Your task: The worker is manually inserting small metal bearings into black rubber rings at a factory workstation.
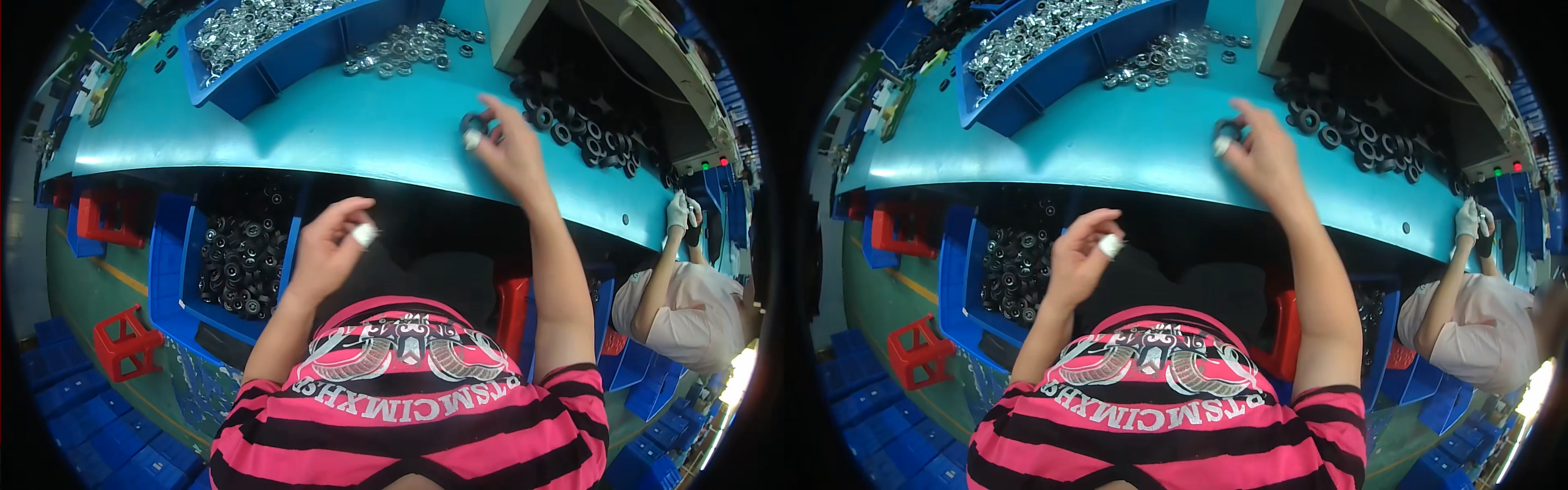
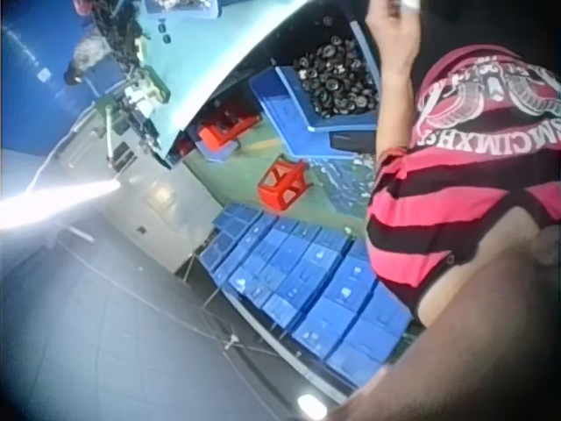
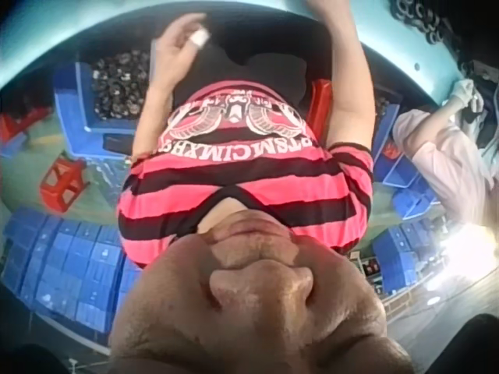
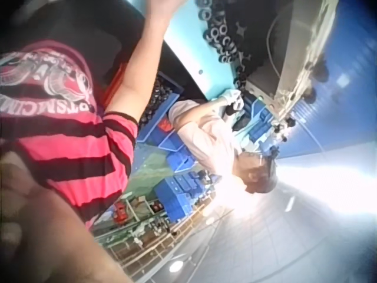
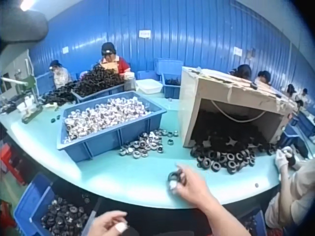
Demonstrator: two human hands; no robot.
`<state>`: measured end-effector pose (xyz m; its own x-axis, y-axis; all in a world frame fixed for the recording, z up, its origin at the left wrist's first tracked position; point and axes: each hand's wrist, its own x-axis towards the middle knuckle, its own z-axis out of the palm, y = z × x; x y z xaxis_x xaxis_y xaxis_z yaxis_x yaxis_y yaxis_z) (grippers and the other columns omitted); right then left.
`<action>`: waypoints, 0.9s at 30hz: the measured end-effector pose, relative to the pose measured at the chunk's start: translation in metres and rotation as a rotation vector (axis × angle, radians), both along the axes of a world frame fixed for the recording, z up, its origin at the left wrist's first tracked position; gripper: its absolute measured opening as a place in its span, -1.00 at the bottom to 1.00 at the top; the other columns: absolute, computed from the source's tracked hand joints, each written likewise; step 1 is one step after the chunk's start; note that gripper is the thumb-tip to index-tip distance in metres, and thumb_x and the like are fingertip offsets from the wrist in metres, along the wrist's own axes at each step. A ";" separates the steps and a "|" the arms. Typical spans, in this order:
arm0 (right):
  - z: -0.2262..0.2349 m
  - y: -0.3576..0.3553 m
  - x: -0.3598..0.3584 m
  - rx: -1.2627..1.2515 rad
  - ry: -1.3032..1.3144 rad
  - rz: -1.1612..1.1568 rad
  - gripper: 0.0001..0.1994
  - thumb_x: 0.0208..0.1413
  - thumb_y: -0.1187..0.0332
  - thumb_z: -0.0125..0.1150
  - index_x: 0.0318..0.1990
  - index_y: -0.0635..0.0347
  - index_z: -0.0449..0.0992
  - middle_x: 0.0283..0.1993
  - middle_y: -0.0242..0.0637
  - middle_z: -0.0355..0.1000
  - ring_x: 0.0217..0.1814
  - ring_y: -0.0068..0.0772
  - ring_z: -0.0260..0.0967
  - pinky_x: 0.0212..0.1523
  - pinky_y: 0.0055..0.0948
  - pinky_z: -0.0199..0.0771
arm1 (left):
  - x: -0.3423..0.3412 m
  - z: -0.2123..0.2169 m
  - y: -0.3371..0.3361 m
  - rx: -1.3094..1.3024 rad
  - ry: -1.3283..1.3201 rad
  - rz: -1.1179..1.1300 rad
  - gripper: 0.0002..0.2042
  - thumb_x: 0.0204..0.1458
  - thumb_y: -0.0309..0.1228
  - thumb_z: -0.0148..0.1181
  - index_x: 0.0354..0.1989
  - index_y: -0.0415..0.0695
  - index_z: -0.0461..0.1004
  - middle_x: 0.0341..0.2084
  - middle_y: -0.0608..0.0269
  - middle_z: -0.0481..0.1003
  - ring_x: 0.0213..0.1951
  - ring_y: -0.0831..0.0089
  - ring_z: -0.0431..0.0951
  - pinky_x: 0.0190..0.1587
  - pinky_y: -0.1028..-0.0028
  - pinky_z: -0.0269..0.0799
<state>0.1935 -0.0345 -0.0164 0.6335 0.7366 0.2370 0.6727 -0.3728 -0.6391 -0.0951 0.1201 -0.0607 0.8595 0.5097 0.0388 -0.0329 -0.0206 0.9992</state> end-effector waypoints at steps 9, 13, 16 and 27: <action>0.020 0.009 -0.113 0.135 -0.035 0.461 -0.24 -0.21 0.62 0.38 0.30 0.20 0.35 -0.05 -0.08 0.43 -0.05 0.00 0.47 -0.06 -0.13 0.53 | 0.040 0.003 -0.026 -0.353 -0.102 -0.079 -0.44 0.14 -0.65 0.27 0.32 -0.26 0.26 -0.10 0.20 0.42 -0.14 0.53 0.52 -0.09 0.51 0.56; 0.022 0.017 -0.106 0.105 0.368 0.579 -0.33 -0.11 0.54 0.41 0.27 0.12 0.41 -0.02 -0.13 0.44 -0.11 -0.13 0.50 -0.09 -0.28 0.55 | 0.032 -0.013 -0.024 -0.224 -0.160 0.095 -0.53 0.14 -0.64 0.21 0.24 -0.26 0.30 -0.11 0.12 0.51 -0.23 0.53 0.54 -0.24 0.48 0.58; 0.016 0.044 -0.046 0.256 0.129 0.434 -0.54 -0.04 0.43 0.44 0.09 0.08 0.57 0.10 -0.24 0.47 -0.05 -0.32 0.49 -0.09 -0.39 0.57 | 0.020 -0.013 -0.009 -0.681 -0.306 -0.144 -0.54 0.27 -0.34 0.15 0.28 -0.27 0.27 -0.06 -0.12 0.51 -0.26 0.32 0.60 -0.20 0.35 0.62; -0.064 0.113 0.112 0.015 -0.388 -0.022 -0.63 0.12 0.20 0.33 0.10 -0.06 0.60 0.05 -0.12 0.49 0.04 -0.05 0.49 0.09 -0.16 0.50 | 0.016 -0.032 -0.013 -1.101 -0.446 -0.357 -0.49 0.41 -0.15 -0.09 0.37 -0.27 0.22 0.01 -0.25 0.45 -0.20 0.29 0.54 -0.16 0.31 0.59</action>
<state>0.3053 0.0780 -0.0801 0.5104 0.7183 0.4727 0.8574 -0.3826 -0.3443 -0.0791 0.1070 -0.0929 0.9786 0.1960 0.0628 -0.2051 0.9024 0.3790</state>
